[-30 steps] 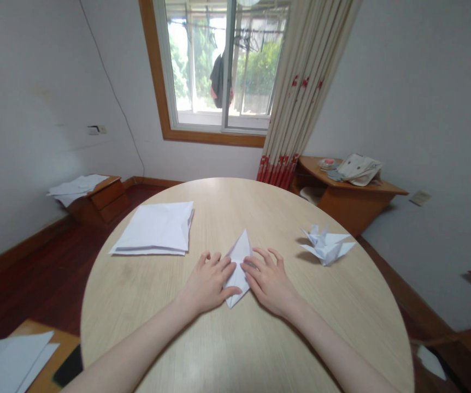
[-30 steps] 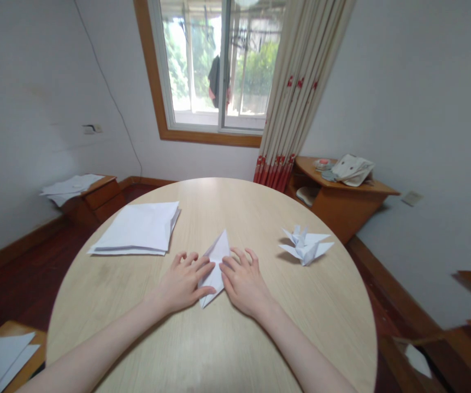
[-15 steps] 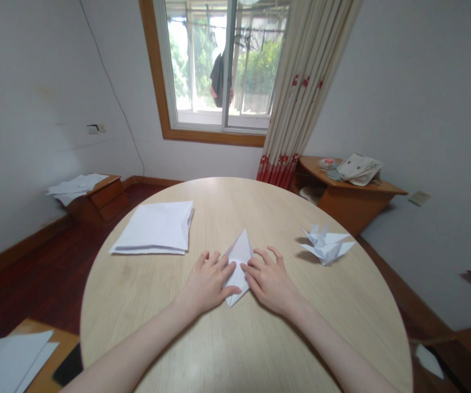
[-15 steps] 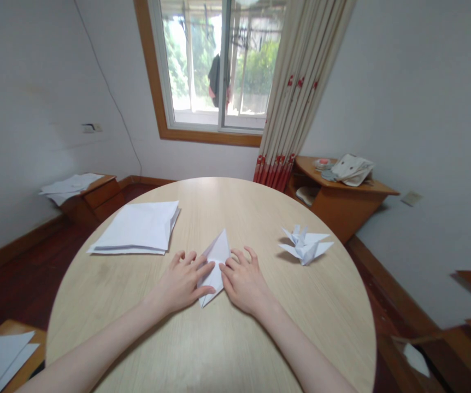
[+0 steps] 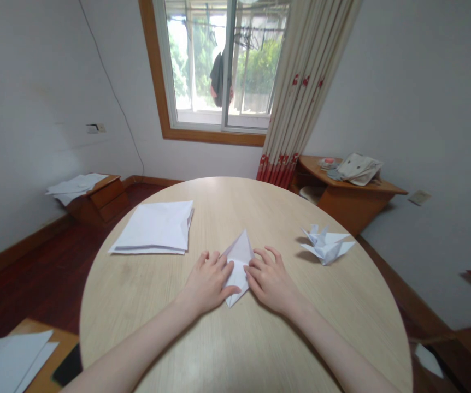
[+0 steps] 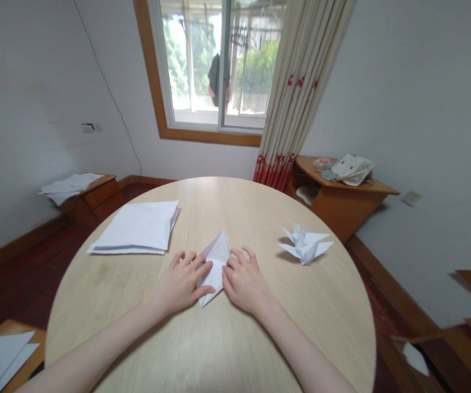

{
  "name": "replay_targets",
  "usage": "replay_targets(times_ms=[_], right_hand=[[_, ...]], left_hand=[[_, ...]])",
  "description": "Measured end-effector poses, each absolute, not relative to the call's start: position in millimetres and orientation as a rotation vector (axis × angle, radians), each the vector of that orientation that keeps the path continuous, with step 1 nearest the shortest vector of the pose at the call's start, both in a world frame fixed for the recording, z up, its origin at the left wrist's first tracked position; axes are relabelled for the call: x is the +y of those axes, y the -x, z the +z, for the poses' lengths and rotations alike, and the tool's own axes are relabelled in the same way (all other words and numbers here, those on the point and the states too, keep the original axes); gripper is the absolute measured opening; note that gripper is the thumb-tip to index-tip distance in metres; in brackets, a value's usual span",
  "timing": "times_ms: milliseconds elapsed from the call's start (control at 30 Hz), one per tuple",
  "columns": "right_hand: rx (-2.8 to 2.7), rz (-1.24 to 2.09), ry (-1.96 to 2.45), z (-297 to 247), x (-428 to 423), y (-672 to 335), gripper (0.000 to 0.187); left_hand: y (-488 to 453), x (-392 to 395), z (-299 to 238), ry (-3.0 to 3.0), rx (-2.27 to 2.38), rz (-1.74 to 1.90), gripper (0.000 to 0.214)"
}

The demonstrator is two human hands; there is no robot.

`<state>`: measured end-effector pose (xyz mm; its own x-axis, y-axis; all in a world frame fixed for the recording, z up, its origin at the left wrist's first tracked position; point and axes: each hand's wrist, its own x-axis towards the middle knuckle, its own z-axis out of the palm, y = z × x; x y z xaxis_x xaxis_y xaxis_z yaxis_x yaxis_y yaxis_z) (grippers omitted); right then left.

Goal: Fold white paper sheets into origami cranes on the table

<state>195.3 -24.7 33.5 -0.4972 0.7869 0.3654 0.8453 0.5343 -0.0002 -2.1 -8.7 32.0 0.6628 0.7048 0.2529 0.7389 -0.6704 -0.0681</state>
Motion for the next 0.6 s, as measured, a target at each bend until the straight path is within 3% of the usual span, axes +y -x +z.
replay_targets(times_ms=[600], right_hand=[[-2.440, -0.180, 1.263, 41.2, -28.3, -202.8, 0.026]], left_hand=[[6.0, -6.6, 27.1, 2.734, -1.149, -0.331, 0.045]])
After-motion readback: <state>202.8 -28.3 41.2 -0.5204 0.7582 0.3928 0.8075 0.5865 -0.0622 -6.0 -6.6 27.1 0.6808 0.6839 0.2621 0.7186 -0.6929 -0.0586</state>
